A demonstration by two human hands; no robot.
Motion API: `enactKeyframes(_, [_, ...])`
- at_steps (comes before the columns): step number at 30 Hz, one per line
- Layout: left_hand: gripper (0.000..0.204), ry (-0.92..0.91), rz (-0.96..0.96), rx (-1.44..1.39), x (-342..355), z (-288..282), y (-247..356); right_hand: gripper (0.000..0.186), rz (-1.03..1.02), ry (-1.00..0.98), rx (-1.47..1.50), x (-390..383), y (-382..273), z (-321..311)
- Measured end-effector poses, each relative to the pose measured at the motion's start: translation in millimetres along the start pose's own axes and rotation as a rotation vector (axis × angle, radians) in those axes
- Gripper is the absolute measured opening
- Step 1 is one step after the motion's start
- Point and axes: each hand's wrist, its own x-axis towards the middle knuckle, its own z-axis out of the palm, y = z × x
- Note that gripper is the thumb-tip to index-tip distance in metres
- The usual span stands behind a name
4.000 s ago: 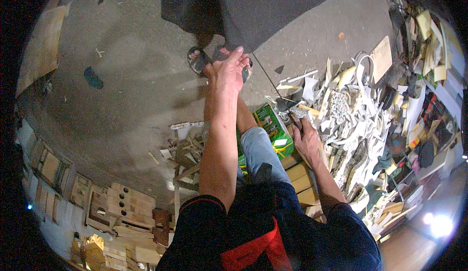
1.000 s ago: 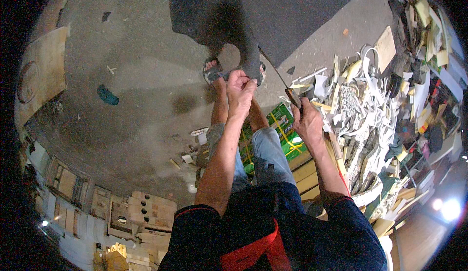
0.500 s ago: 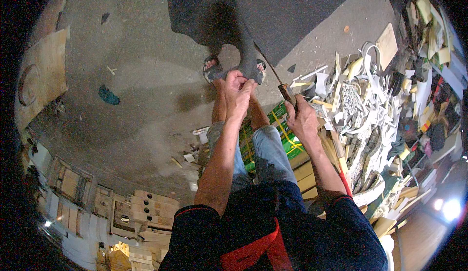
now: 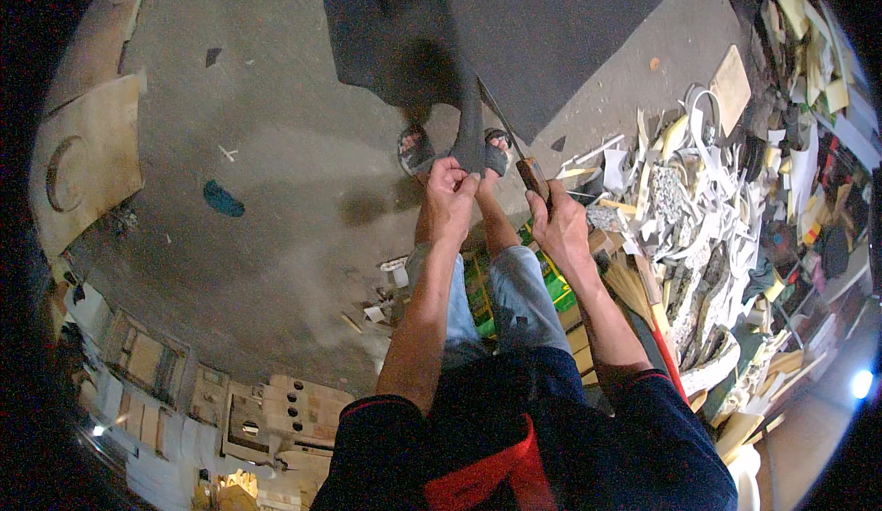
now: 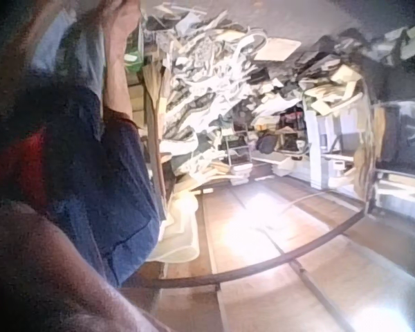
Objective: The person cuts a dark sheet of material with a knife, then uses a pneumatic spray gun to apply an adhesive or finish to a curved wooden piece. They press the material onto the wood and smooth it with their hands.
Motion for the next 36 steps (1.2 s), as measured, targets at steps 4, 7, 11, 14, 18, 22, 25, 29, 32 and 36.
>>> enactKeyframes(4, [0.035,0.014,0.032,-0.047,4.0,-8.0,-5.1,0.030,-0.008,0.036,-0.010,2.5,-15.3,0.5])
enactKeyframes(7, [0.034,-0.015,0.021,-0.015,7.0,-20.2,-7.2,0.030,-0.025,0.047,0.014,8.3,-22.6,4.5])
enactKeyframes(11, [0.035,-0.003,0.000,-0.018,8.5,-36.1,-6.9,0.028,-0.025,0.048,0.030,15.6,-30.1,9.0])
enactKeyframes(14, [0.035,0.004,-0.019,-0.001,7.8,-47.1,-4.2,0.027,-0.048,0.046,0.055,20.9,-38.1,7.5])
enactKeyframes(18, [0.037,0.033,-0.015,0.054,10.6,-61.1,0.0,0.027,-0.047,0.012,0.078,33.1,-48.8,1.1])
enactKeyframes(22, [0.036,0.052,0.050,0.262,12.7,-76.7,6.8,0.031,-0.038,-0.038,0.113,47.8,-55.2,-3.4])
enactKeyframes(25, [0.033,0.022,0.032,0.277,13.4,-87.9,15.3,0.033,-0.083,-0.047,0.116,48.2,-58.4,-7.9])
enactKeyframes(29, [0.031,0.001,-0.011,0.229,10.0,-100.6,28.5,0.034,0.002,-0.072,0.078,32.6,-66.3,-21.4])
enactKeyframes(32, [0.031,-0.054,0.030,0.184,12.8,-111.2,40.6,0.036,0.087,-0.088,-0.009,23.8,-79.3,-31.0])
enactKeyframes(36, [0.031,-0.124,-0.016,0.223,25.8,-130.5,56.8,0.037,0.120,-0.083,0.015,36.2,-107.3,-27.0])
